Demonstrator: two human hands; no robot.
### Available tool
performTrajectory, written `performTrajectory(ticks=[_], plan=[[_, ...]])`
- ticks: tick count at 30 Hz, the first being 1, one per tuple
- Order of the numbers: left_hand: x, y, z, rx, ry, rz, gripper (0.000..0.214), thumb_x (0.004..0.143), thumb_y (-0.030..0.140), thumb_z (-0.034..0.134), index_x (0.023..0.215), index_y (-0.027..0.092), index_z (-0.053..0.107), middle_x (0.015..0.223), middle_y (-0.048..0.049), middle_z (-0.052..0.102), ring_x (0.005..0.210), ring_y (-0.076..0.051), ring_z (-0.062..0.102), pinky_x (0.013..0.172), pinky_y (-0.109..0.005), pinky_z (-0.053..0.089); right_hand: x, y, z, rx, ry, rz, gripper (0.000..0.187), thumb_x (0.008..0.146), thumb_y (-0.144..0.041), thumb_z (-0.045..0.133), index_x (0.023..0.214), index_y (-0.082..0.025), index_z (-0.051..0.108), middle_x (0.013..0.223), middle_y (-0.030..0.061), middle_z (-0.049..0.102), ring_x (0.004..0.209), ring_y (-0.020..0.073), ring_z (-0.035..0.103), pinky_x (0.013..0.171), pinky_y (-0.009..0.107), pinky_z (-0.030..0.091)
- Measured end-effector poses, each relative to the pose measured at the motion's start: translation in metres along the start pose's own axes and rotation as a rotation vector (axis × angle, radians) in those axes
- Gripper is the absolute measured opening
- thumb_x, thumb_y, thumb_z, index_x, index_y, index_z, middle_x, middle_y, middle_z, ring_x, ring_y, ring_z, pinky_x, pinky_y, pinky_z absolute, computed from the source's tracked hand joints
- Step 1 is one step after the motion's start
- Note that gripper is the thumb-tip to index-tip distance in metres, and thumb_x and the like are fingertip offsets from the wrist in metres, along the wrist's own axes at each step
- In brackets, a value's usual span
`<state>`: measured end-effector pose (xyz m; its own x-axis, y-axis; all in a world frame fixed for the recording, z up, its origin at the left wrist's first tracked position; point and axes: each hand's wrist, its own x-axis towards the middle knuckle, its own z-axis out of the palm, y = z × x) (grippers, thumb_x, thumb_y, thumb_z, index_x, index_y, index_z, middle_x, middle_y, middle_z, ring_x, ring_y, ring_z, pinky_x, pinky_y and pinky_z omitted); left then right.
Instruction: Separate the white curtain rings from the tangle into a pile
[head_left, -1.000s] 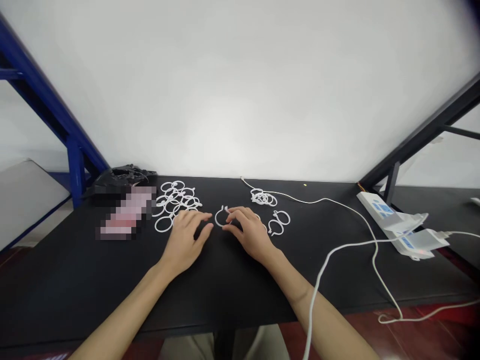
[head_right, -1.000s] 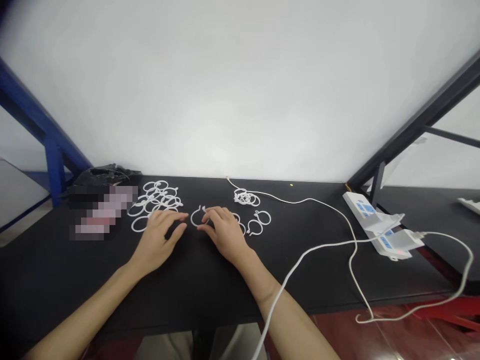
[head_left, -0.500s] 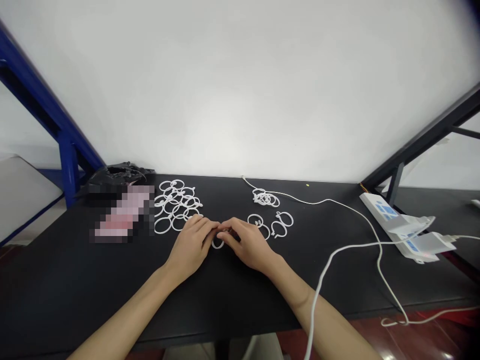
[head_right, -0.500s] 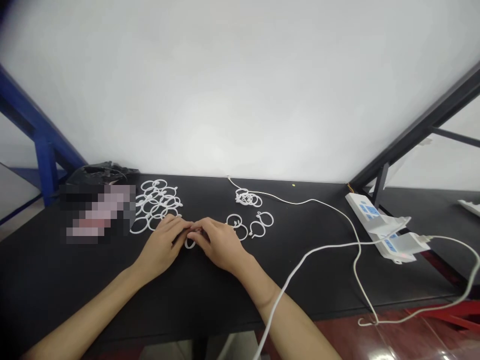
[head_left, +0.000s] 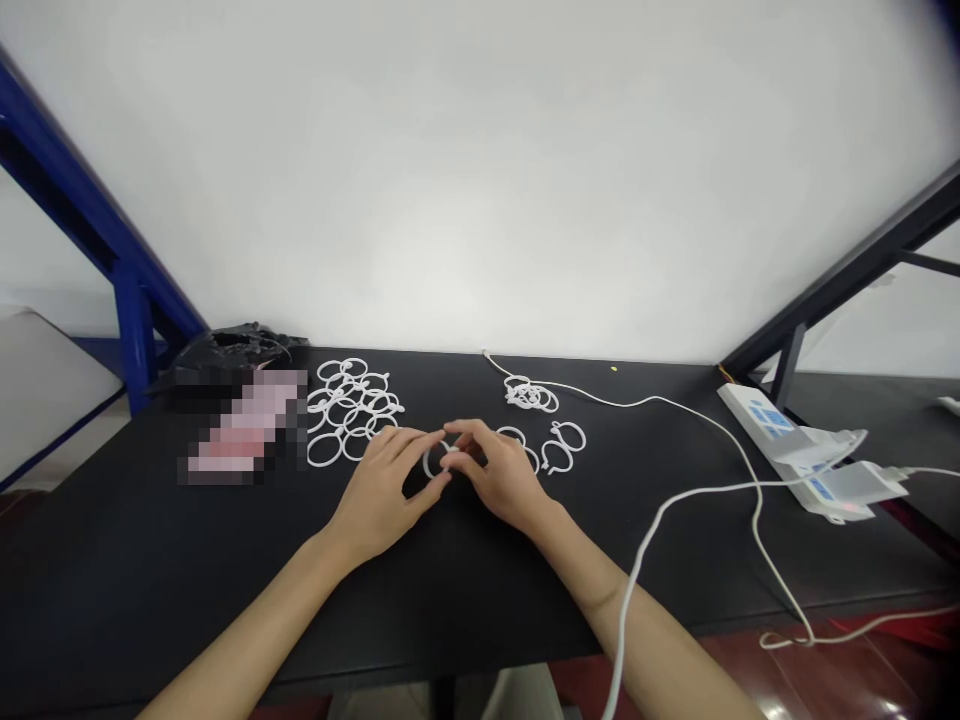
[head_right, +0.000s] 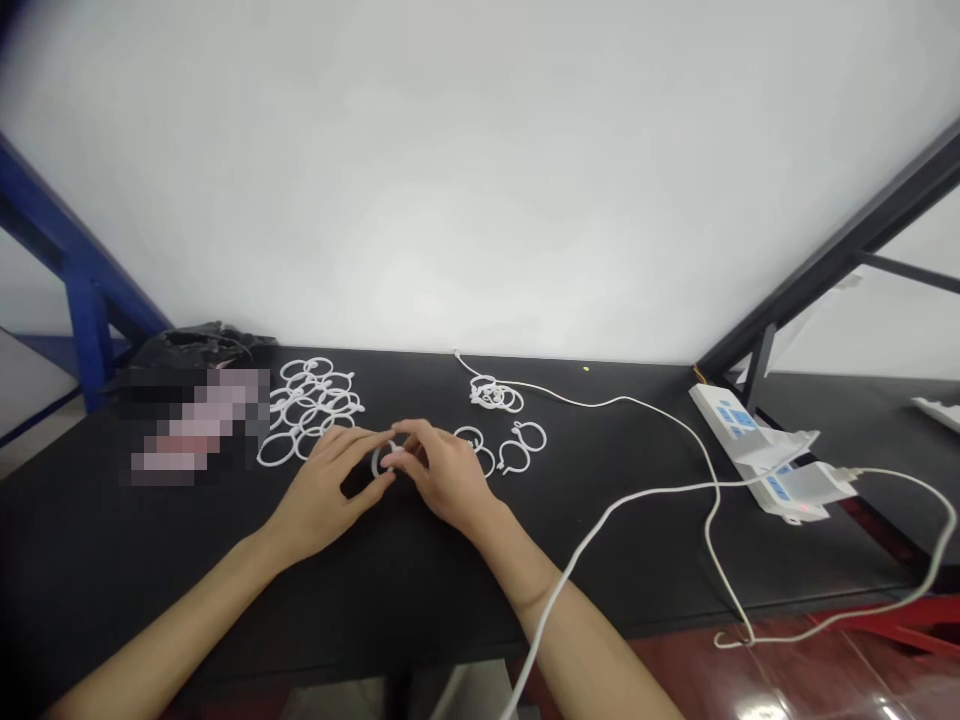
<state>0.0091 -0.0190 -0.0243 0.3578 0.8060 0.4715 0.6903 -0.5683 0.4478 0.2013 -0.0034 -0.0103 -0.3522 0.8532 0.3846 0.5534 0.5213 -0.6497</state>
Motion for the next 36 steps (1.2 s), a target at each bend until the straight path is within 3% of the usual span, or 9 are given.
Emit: performTrajectory(ticks=[2, 4, 7, 10, 12, 16, 23, 31, 36], plan=[[0.006, -0.009, -0.006, 0.074, 0.098, -0.055, 0.037, 0.093, 0.037, 0.051, 0.127, 0.023, 0.056, 0.114, -0.0086, 0.062, 0.108, -0.027, 0.052, 0.099, -0.046, 0.042, 0.005, 0.008, -0.007, -0.15, 0.078, -0.006, 0.03, 0.095, -0.038, 0.055, 0.12, -0.023, 0.059, 0.093, 0.0038, 0.07, 0.085, 0.0179, 0.064, 0.082, 0.033, 0.05], [0.018, -0.025, -0.016, 0.179, 0.177, -0.166, 0.041, 0.092, 0.038, 0.05, 0.127, 0.02, 0.058, 0.115, -0.0116, 0.061, 0.11, -0.03, 0.051, 0.101, -0.048, 0.039, 0.011, 0.02, -0.017, -0.349, 0.218, -0.002, 0.027, 0.096, -0.038, 0.053, 0.113, -0.02, 0.064, 0.098, 0.0095, 0.068, 0.096, 0.0244, 0.06, 0.091, 0.042, 0.047], [0.045, -0.054, -0.031, 0.319, 0.141, -0.374, 0.049, 0.09, 0.044, 0.047, 0.127, 0.016, 0.061, 0.115, -0.016, 0.06, 0.113, -0.036, 0.048, 0.1, -0.051, 0.039, 0.017, 0.045, -0.03, -0.579, 0.364, 0.1, 0.031, 0.093, -0.033, 0.055, 0.117, -0.016, 0.064, 0.115, 0.0166, 0.064, 0.112, 0.0336, 0.052, 0.095, 0.052, 0.044], [0.07, -0.08, -0.04, 0.399, 0.027, -0.494, 0.05, 0.087, 0.043, 0.046, 0.127, 0.017, 0.062, 0.123, -0.0174, 0.059, 0.118, -0.039, 0.046, 0.098, -0.052, 0.04, 0.018, 0.067, -0.035, -0.625, 0.288, 0.081, 0.031, 0.093, -0.024, 0.052, 0.121, -0.017, 0.063, 0.132, 0.0135, 0.059, 0.129, 0.0362, 0.042, 0.105, 0.056, 0.037], [0.082, -0.091, -0.04, 0.436, -0.063, -0.523, 0.052, 0.086, 0.043, 0.046, 0.128, 0.018, 0.061, 0.128, -0.0177, 0.059, 0.12, -0.042, 0.045, 0.096, -0.054, 0.041, 0.016, 0.076, -0.034, -0.6, 0.224, 0.06, 0.03, 0.093, -0.018, 0.049, 0.119, -0.019, 0.064, 0.129, 0.0093, 0.062, 0.133, 0.0347, 0.039, 0.108, 0.057, 0.033], [0.091, -0.098, -0.037, 0.498, -0.16, -0.538, 0.057, 0.084, 0.045, 0.045, 0.13, 0.014, 0.059, 0.129, -0.0204, 0.06, 0.121, -0.044, 0.045, 0.094, -0.056, 0.04, 0.016, 0.078, -0.032, -0.544, 0.186, 0.102, 0.026, 0.091, -0.014, 0.052, 0.113, -0.019, 0.066, 0.112, 0.0085, 0.07, 0.118, 0.0315, 0.049, 0.1, 0.053, 0.041], [0.077, -0.07, -0.038, 0.469, -0.031, -0.476, 0.051, 0.086, 0.037, 0.045, 0.131, 0.014, 0.058, 0.131, -0.0184, 0.059, 0.118, -0.044, 0.045, 0.092, -0.057, 0.04, 0.017, 0.068, -0.039, -0.528, 0.192, 0.107, 0.011, 0.087, -0.016, 0.063, 0.096, -0.021, 0.069, 0.1, 0.0059, 0.073, 0.1, 0.0283, 0.052, 0.09, 0.046, 0.042], [0.035, 0.006, 0.008, 0.189, 0.086, -0.057, 0.027, 0.092, 0.024, 0.046, 0.113, 0.018, 0.062, 0.11, -0.0082, 0.066, 0.106, -0.027, 0.052, 0.097, -0.048, 0.041, 0.015, 0.057, -0.046, -0.385, 0.287, 0.024, 0.005, 0.087, -0.019, 0.065, 0.087, -0.023, 0.068, 0.091, 0.0021, 0.073, 0.09, 0.0228, 0.054, 0.083, 0.034, 0.046], [0.022, 0.022, 0.02, 0.071, 0.041, 0.083, 0.023, 0.094, 0.02, 0.046, 0.11, 0.018, 0.062, 0.106, -0.0075, 0.066, 0.103, -0.024, 0.053, 0.094, -0.044, 0.045, 0.014, 0.051, -0.045, -0.297, 0.354, 0.006, 0.007, 0.087, -0.022, 0.066, 0.081, -0.021, 0.064, 0.085, 0.0029, 0.069, 0.081, 0.0194, 0.059, 0.076, 0.031, 0.048]])
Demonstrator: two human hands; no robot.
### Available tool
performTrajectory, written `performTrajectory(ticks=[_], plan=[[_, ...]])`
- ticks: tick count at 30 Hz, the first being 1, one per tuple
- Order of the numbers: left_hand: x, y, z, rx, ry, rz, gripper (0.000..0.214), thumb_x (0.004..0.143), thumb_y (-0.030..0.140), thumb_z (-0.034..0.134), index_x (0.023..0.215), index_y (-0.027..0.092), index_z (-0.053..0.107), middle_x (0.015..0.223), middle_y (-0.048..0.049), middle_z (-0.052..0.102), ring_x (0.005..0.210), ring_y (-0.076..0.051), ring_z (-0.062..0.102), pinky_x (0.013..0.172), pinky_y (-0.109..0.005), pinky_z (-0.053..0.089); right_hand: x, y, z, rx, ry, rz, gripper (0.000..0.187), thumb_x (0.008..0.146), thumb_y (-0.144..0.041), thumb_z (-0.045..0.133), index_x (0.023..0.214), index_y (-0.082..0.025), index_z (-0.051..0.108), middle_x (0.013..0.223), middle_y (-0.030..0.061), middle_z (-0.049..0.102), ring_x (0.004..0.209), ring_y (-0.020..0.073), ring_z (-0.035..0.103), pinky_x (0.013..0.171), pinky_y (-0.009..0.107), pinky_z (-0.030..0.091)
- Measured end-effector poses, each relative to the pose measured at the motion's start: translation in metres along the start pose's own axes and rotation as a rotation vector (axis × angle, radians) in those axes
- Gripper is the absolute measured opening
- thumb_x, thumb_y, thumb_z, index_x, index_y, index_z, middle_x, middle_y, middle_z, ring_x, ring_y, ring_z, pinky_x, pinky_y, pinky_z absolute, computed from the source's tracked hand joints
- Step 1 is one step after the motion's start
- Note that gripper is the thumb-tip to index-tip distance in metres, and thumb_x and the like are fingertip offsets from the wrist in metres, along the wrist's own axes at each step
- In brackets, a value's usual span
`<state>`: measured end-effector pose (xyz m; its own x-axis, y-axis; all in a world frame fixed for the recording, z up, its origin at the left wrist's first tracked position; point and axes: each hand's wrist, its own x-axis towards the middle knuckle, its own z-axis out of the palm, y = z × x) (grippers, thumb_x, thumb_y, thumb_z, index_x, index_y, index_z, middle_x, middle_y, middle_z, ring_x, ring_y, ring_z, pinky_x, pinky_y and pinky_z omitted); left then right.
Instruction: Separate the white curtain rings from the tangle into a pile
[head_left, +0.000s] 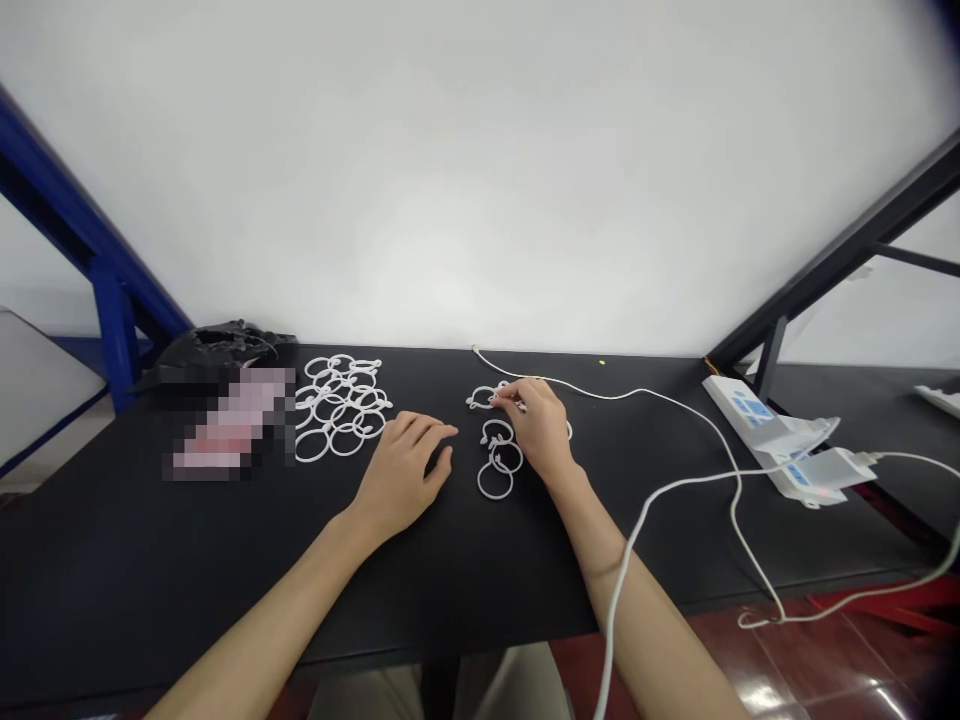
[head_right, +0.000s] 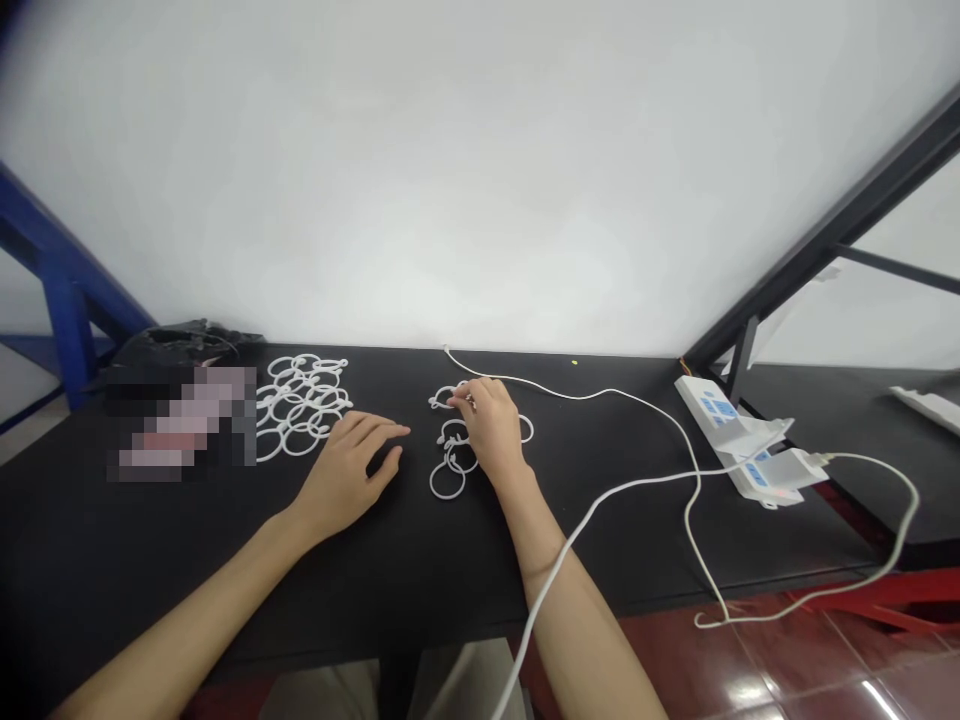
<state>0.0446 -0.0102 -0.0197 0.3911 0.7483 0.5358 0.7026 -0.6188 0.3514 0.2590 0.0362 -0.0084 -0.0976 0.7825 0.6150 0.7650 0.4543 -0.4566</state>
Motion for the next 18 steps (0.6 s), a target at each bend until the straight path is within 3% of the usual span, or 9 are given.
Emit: performTrajectory(ticks=[4, 7, 11, 18], plan=[[-0.001, -0.002, 0.004, -0.018, 0.007, -0.041, 0.029, 0.095, 0.028, 0.047, 0.12, 0.018, 0.056, 0.114, -0.0089, 0.063, 0.108, -0.025, 0.052, 0.098, -0.046, 0.044, -0.002, -0.015, -0.002, 0.163, 0.035, 0.079, 0.009, 0.088, -0.023, 0.065, 0.096, -0.02, 0.065, 0.084, 0.002, 0.067, 0.073, 0.0158, 0.061, 0.074, 0.03, 0.05], [-0.001, -0.003, 0.006, -0.061, 0.017, -0.096, 0.048, 0.094, 0.039, 0.052, 0.136, 0.017, 0.044, 0.126, -0.0104, 0.058, 0.117, -0.027, 0.049, 0.102, -0.047, 0.042, -0.007, -0.034, -0.002, 0.288, -0.037, 0.012, 0.02, 0.091, -0.022, 0.06, 0.111, -0.022, 0.065, 0.087, 0.0021, 0.068, 0.077, 0.0151, 0.063, 0.076, 0.029, 0.051], [-0.002, -0.003, 0.002, -0.157, -0.047, -0.078, 0.049, 0.095, 0.043, 0.051, 0.137, 0.019, 0.043, 0.125, -0.0092, 0.06, 0.112, -0.025, 0.052, 0.099, -0.045, 0.044, -0.016, -0.055, 0.001, 0.403, -0.078, -0.089, 0.014, 0.094, -0.023, 0.056, 0.098, -0.022, 0.07, 0.087, 0.0034, 0.066, 0.079, 0.0149, 0.061, 0.073, 0.028, 0.05], [-0.001, -0.001, -0.004, -0.23, -0.051, -0.085, 0.037, 0.093, 0.037, 0.053, 0.126, 0.02, 0.052, 0.111, -0.007, 0.064, 0.102, -0.023, 0.056, 0.095, -0.044, 0.046, -0.019, -0.057, 0.006, 0.395, -0.073, -0.027, 0.009, 0.091, -0.027, 0.061, 0.091, -0.022, 0.068, 0.087, 0.0032, 0.057, 0.074, 0.0138, 0.056, 0.069, 0.029, 0.049]])
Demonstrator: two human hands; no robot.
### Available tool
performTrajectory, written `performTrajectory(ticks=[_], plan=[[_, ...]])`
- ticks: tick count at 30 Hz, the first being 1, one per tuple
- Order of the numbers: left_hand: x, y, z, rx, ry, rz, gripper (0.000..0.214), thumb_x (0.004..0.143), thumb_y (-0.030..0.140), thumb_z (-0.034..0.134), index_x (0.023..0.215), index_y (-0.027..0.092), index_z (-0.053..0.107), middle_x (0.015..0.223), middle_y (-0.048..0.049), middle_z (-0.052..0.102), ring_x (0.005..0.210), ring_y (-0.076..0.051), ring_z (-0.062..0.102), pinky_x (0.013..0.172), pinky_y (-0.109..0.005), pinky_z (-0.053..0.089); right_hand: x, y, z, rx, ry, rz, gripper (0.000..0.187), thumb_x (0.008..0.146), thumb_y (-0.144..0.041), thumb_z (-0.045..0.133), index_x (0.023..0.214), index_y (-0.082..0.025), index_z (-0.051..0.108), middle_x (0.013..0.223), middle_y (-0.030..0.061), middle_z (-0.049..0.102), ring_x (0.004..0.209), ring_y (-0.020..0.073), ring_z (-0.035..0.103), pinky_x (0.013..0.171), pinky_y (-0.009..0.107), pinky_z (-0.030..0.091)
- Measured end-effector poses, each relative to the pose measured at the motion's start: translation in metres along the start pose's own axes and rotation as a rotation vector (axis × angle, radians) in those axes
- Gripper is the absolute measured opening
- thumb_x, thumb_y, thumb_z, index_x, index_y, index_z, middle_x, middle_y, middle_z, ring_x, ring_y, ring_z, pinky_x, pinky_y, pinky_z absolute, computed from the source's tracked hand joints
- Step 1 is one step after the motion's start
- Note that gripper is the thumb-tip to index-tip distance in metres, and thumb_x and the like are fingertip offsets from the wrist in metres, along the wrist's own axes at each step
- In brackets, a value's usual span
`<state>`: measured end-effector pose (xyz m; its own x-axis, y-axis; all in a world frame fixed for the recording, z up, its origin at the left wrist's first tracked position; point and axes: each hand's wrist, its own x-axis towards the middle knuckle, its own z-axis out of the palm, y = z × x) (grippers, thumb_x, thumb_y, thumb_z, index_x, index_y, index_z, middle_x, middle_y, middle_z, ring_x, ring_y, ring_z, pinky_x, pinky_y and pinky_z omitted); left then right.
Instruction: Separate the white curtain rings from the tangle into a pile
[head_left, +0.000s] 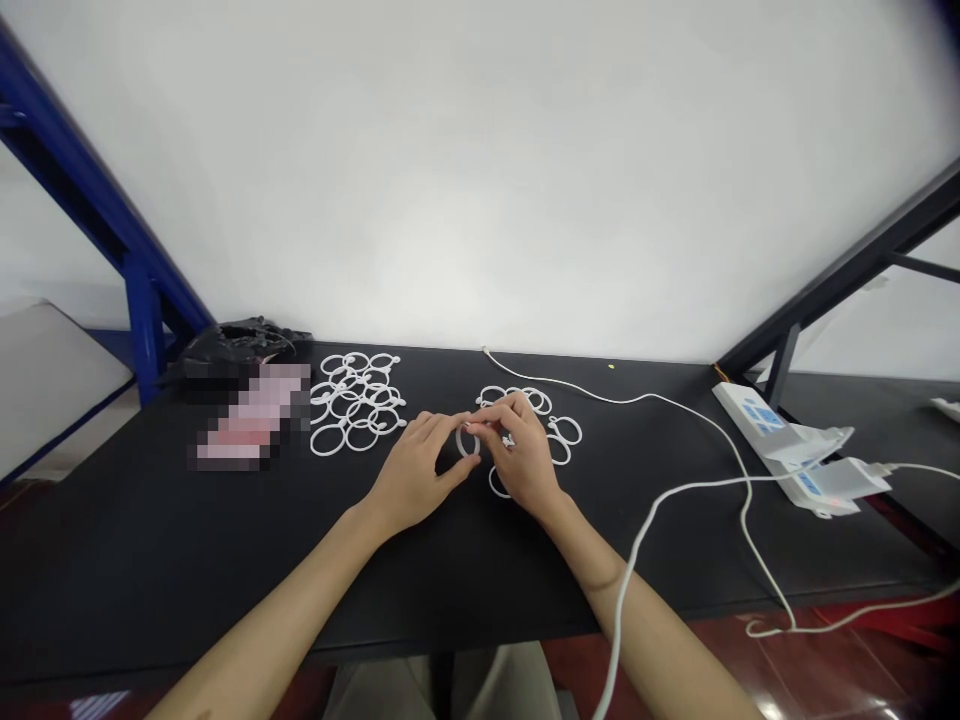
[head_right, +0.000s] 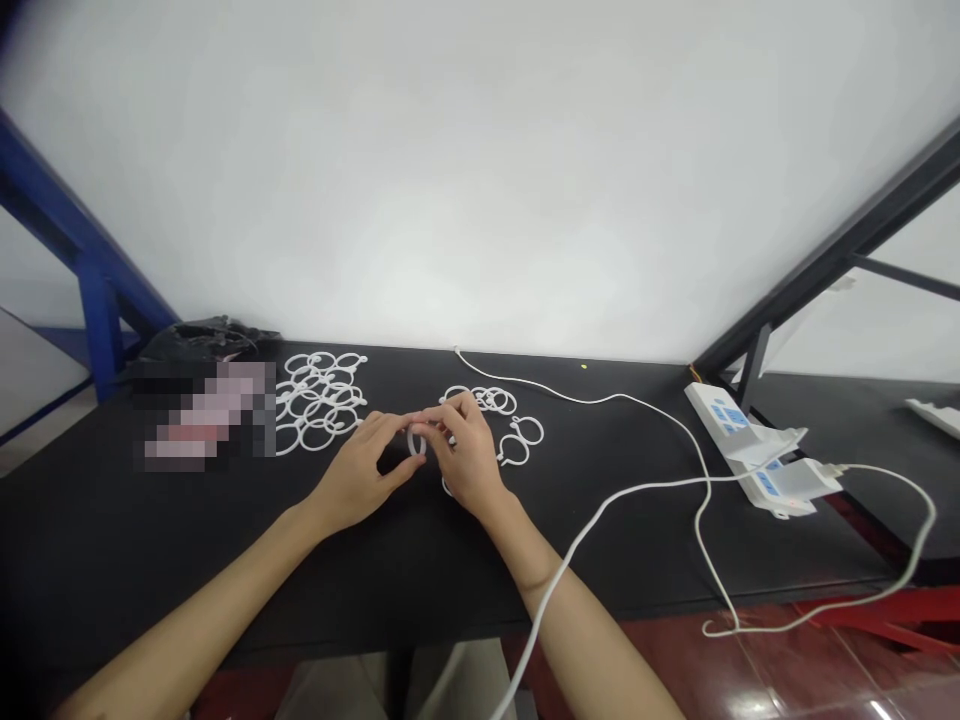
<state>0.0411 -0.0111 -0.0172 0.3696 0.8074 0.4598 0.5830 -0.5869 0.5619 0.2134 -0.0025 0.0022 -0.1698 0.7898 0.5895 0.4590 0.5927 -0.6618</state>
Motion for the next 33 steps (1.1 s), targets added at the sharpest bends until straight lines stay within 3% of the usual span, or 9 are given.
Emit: performTrajectory(ticks=[7, 11, 15, 18, 19, 22, 25, 29, 33], plan=[[0.0, 0.002, -0.003, 0.027, 0.022, 0.065, 0.031, 0.088, 0.024, 0.053, 0.118, 0.015, 0.056, 0.106, -0.0083, 0.064, 0.098, -0.023, 0.055, 0.091, -0.042, 0.048, -0.003, -0.001, 0.001, 0.038, -0.143, 0.053, 0.012, 0.093, -0.027, 0.059, 0.102, -0.022, 0.065, 0.086, 0.0016, 0.064, 0.073, 0.0133, 0.058, 0.069, 0.027, 0.048], [0.0, 0.0, -0.003, 0.03, 0.006, 0.07, 0.037, 0.091, 0.03, 0.054, 0.125, 0.016, 0.054, 0.116, -0.0092, 0.064, 0.105, -0.023, 0.055, 0.097, -0.044, 0.047, -0.003, 0.0, 0.003, 0.052, -0.108, 0.075, 0.012, 0.092, -0.027, 0.06, 0.082, -0.021, 0.063, 0.076, 0.0001, 0.064, 0.069, 0.013, 0.058, 0.066, 0.026, 0.046], [-0.002, -0.001, 0.001, 0.038, 0.015, 0.038, 0.038, 0.093, 0.036, 0.053, 0.127, 0.018, 0.053, 0.117, -0.0084, 0.065, 0.106, -0.024, 0.056, 0.096, -0.045, 0.048, -0.002, 0.0, 0.005, 0.076, -0.102, 0.11, 0.016, 0.091, -0.025, 0.061, 0.076, -0.02, 0.061, 0.073, -0.0009, 0.065, 0.066, 0.0123, 0.059, 0.065, 0.025, 0.046], [-0.001, -0.001, -0.001, 0.05, 0.018, -0.022, 0.036, 0.092, 0.038, 0.054, 0.122, 0.02, 0.055, 0.112, -0.0068, 0.066, 0.103, -0.023, 0.057, 0.092, -0.043, 0.049, -0.001, 0.004, 0.004, 0.045, -0.12, 0.136, 0.009, 0.091, -0.029, 0.061, 0.092, -0.021, 0.065, 0.08, 0.0002, 0.068, 0.069, 0.0133, 0.06, 0.068, 0.026, 0.049], [0.001, -0.004, -0.004, 0.068, 0.037, -0.046, 0.034, 0.091, 0.039, 0.055, 0.119, 0.02, 0.056, 0.11, -0.0066, 0.067, 0.102, -0.024, 0.057, 0.092, -0.043, 0.049, -0.001, 0.007, 0.003, -0.005, -0.118, 0.131, 0.014, 0.092, -0.03, 0.06, 0.102, -0.022, 0.065, 0.084, 0.0011, 0.068, 0.072, 0.0145, 0.061, 0.071, 0.027, 0.05], [0.016, -0.026, -0.021, 0.197, 0.16, -0.156, 0.033, 0.089, 0.04, 0.054, 0.113, 0.019, 0.059, 0.112, -0.0088, 0.067, 0.106, -0.027, 0.055, 0.096, -0.045, 0.045, 0.003, 0.021, -0.003, -0.294, -0.051, 0.08, 0.027, 0.094, -0.034, 0.056, 0.117, -0.021, 0.062, 0.098, 0.0079, 0.067, 0.092, 0.0222, 0.059, 0.088, 0.039, 0.048], [0.037, -0.067, -0.046, 0.376, 0.186, -0.305, 0.038, 0.087, 0.043, 0.051, 0.113, 0.017, 0.062, 0.111, -0.0133, 0.066, 0.11, -0.033, 0.054, 0.099, -0.05, 0.042, 0.007, 0.038, -0.008, -0.576, -0.006, 0.067, 0.026, 0.092, -0.032, 0.057, 0.112, -0.019, 0.068, 0.114, 0.015, 0.062, 0.11, 0.0311, 0.05, 0.095, 0.05, 0.043], [0.058, -0.115, -0.068, 0.504, 0.068, -0.483, 0.046, 0.085, 0.044, 0.048, 0.115, 0.013, 0.065, 0.12, -0.0193, 0.063, 0.115, -0.038, 0.051, 0.097, -0.053, 0.041, 0.008, 0.051, -0.009, -0.678, -0.08, 0.097, 0.021, 0.087, -0.023, 0.062, 0.105, -0.022, 0.072, 0.122, 0.0143, 0.058, 0.116, 0.0339, 0.045, 0.097, 0.052, 0.043], [0.062, -0.128, -0.071, 0.596, -0.013, -0.545, 0.052, 0.084, 0.047, 0.046, 0.12, 0.015, 0.064, 0.127, -0.0192, 0.061, 0.116, -0.044, 0.048, 0.091, -0.056, 0.042, 0.006, 0.053, -0.005, -0.683, -0.103, 0.108, 0.013, 0.087, -0.018, 0.061, 0.091, -0.021, 0.072, 0.113, 0.0131, 0.06, 0.111, 0.0317, 0.046, 0.096, 0.05, 0.044]])
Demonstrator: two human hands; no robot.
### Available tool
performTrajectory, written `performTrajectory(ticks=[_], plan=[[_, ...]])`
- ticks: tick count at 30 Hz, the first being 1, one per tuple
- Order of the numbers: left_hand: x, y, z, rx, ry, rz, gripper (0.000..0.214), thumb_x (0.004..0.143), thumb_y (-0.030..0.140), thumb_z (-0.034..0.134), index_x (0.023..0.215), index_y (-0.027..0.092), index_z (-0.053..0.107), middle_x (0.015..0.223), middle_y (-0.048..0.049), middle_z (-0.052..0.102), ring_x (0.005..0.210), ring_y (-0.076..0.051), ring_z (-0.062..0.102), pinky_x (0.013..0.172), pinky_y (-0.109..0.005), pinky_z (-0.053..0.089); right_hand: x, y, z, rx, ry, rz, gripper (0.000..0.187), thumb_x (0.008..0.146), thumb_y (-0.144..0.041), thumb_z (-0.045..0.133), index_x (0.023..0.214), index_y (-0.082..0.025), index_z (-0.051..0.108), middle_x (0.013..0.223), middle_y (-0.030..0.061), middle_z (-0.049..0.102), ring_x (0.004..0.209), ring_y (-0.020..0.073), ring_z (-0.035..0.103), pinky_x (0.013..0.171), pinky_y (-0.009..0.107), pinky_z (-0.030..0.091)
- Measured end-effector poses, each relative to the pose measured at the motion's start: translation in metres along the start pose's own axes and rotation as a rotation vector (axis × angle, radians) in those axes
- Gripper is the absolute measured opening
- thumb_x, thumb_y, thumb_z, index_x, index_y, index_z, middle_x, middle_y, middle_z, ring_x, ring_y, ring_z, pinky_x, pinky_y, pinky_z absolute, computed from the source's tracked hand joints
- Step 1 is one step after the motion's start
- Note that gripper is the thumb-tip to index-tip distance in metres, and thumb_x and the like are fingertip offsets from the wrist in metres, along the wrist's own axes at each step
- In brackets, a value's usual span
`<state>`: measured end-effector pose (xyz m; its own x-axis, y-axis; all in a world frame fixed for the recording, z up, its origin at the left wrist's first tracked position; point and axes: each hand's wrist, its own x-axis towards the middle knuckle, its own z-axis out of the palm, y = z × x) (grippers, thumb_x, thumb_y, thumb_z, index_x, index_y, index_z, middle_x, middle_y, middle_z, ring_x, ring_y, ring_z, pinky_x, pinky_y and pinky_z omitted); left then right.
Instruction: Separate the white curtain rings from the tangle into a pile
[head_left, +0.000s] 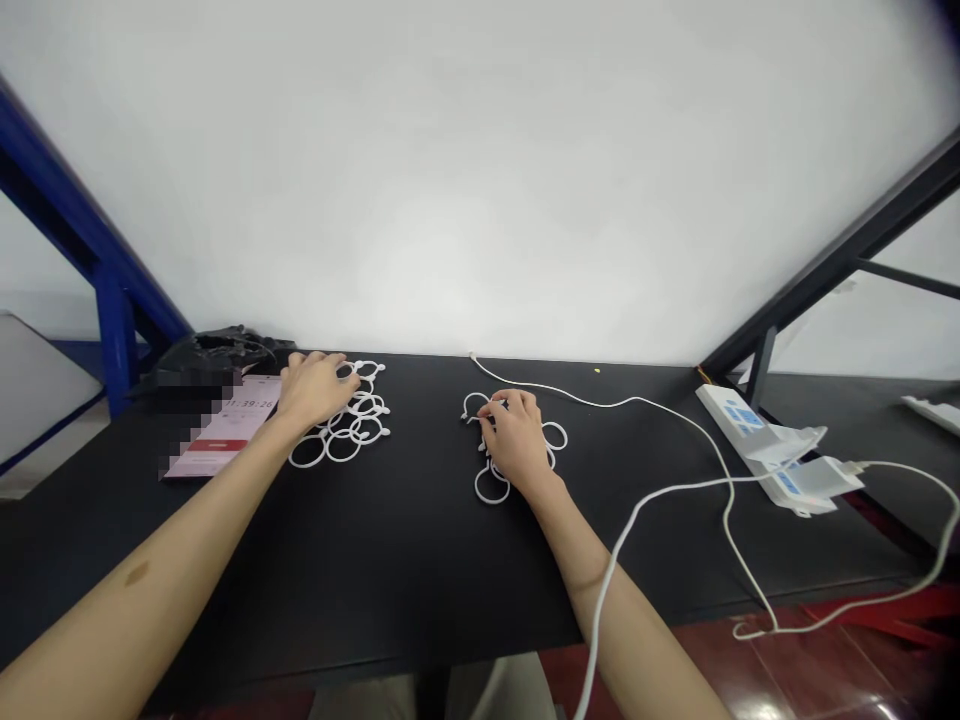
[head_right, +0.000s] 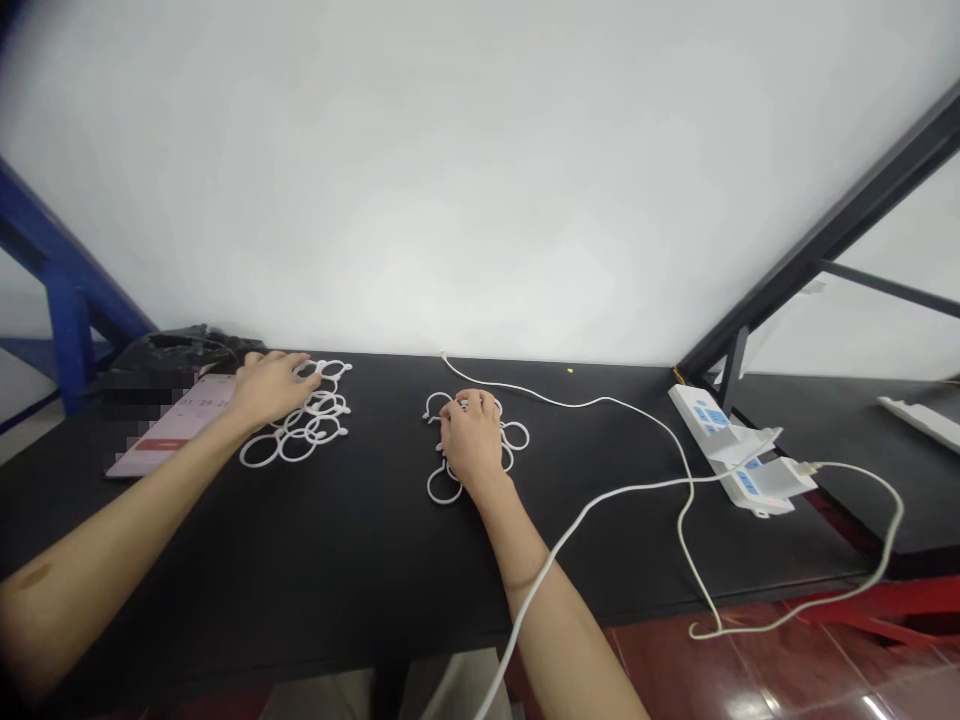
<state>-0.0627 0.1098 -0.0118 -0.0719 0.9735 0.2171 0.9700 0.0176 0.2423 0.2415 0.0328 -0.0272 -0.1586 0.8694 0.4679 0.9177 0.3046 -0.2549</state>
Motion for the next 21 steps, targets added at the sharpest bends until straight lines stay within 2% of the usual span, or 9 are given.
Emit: performTrajectory(ticks=[4, 8, 10, 11, 13, 15, 18, 21], plan=[[-0.009, 0.005, -0.005, -0.018, -0.004, -0.002, 0.059, 0.085, 0.05, 0.046, 0.13, 0.014, 0.058, 0.131, -0.0194, 0.058, 0.118, -0.044, 0.046, 0.094, -0.057, 0.041, 0.001, -0.004, -0.003, 0.039, 0.051, -0.018, 0.01, 0.089, -0.019, 0.06, 0.087, -0.02, 0.07, 0.107, 0.0122, 0.061, 0.105, 0.0297, 0.048, 0.093, 0.048, 0.044], [-0.036, 0.026, -0.012, -0.095, 0.129, 0.038, 0.052, 0.086, 0.046, 0.05, 0.126, 0.014, 0.059, 0.125, -0.0187, 0.06, 0.117, -0.041, 0.047, 0.096, -0.056, 0.04, 0.001, -0.016, -0.011, 0.243, 0.124, -0.052, 0.011, 0.092, -0.023, 0.057, 0.093, -0.022, 0.068, 0.099, 0.0094, 0.061, 0.096, 0.0246, 0.054, 0.087, 0.042, 0.047], [-0.057, 0.044, -0.013, -0.22, 0.169, 0.167, 0.045, 0.089, 0.043, 0.049, 0.124, 0.016, 0.059, 0.121, -0.0145, 0.063, 0.117, -0.035, 0.05, 0.101, -0.052, 0.039, -0.001, -0.024, -0.015, 0.444, 0.071, -0.044, 0.009, 0.092, -0.025, 0.058, 0.094, -0.022, 0.066, 0.093, 0.0061, 0.063, 0.087, 0.0199, 0.058, 0.082, 0.036, 0.05], [-0.068, 0.054, -0.012, -0.313, 0.151, 0.253, 0.045, 0.09, 0.044, 0.049, 0.126, 0.018, 0.057, 0.124, -0.0118, 0.062, 0.118, -0.031, 0.05, 0.103, -0.049, 0.039, -0.002, -0.029, -0.016, 0.548, 0.024, -0.032, 0.008, 0.091, -0.026, 0.059, 0.093, -0.021, 0.065, 0.09, 0.0043, 0.064, 0.082, 0.0176, 0.06, 0.079, 0.033, 0.051], [-0.089, 0.073, -0.007, -0.481, 0.067, 0.372, 0.048, 0.093, 0.045, 0.048, 0.133, 0.019, 0.051, 0.127, -0.0095, 0.06, 0.117, -0.025, 0.052, 0.104, -0.043, 0.041, -0.005, -0.035, -0.018, 0.713, -0.08, 0.003, 0.007, 0.089, -0.027, 0.061, 0.092, -0.021, 0.064, 0.085, 0.0016, 0.067, 0.076, 0.0147, 0.063, 0.074, 0.029, 0.051], [-0.104, 0.086, -0.001, -0.547, -0.006, 0.425, 0.049, 0.096, 0.047, 0.045, 0.138, 0.022, 0.046, 0.128, -0.0092, 0.059, 0.119, -0.024, 0.053, 0.103, -0.043, 0.042, -0.008, -0.038, -0.019, 0.814, -0.173, 0.044, 0.009, 0.088, -0.028, 0.061, 0.092, -0.02, 0.064, 0.085, 0.0007, 0.069, 0.076, 0.014, 0.064, 0.073, 0.028, 0.051], [-0.114, 0.091, 0.008, -0.539, -0.043, 0.485, 0.056, 0.096, 0.051, 0.045, 0.144, 0.025, 0.038, 0.13, -0.0097, 0.059, 0.121, -0.026, 0.052, 0.102, -0.045, 0.042, -0.009, -0.038, -0.02, 0.916, -0.261, 0.116, 0.014, 0.087, -0.032, 0.061, 0.09, -0.02, 0.065, 0.085, 0.0008, 0.07, 0.076, 0.0138, 0.064, 0.071, 0.027, 0.052], [-0.118, 0.088, 0.012, -0.489, 0.022, 0.476, 0.065, 0.092, 0.054, 0.052, 0.147, 0.026, 0.033, 0.136, -0.0101, 0.055, 0.125, -0.028, 0.05, 0.102, -0.046, 0.043, -0.009, -0.038, -0.02, 0.997, -0.3, 0.161, 0.017, 0.086, -0.036, 0.063, 0.089, -0.019, 0.064, 0.085, 0.0009, 0.069, 0.075, 0.0135, 0.064, 0.07, 0.027, 0.052]])
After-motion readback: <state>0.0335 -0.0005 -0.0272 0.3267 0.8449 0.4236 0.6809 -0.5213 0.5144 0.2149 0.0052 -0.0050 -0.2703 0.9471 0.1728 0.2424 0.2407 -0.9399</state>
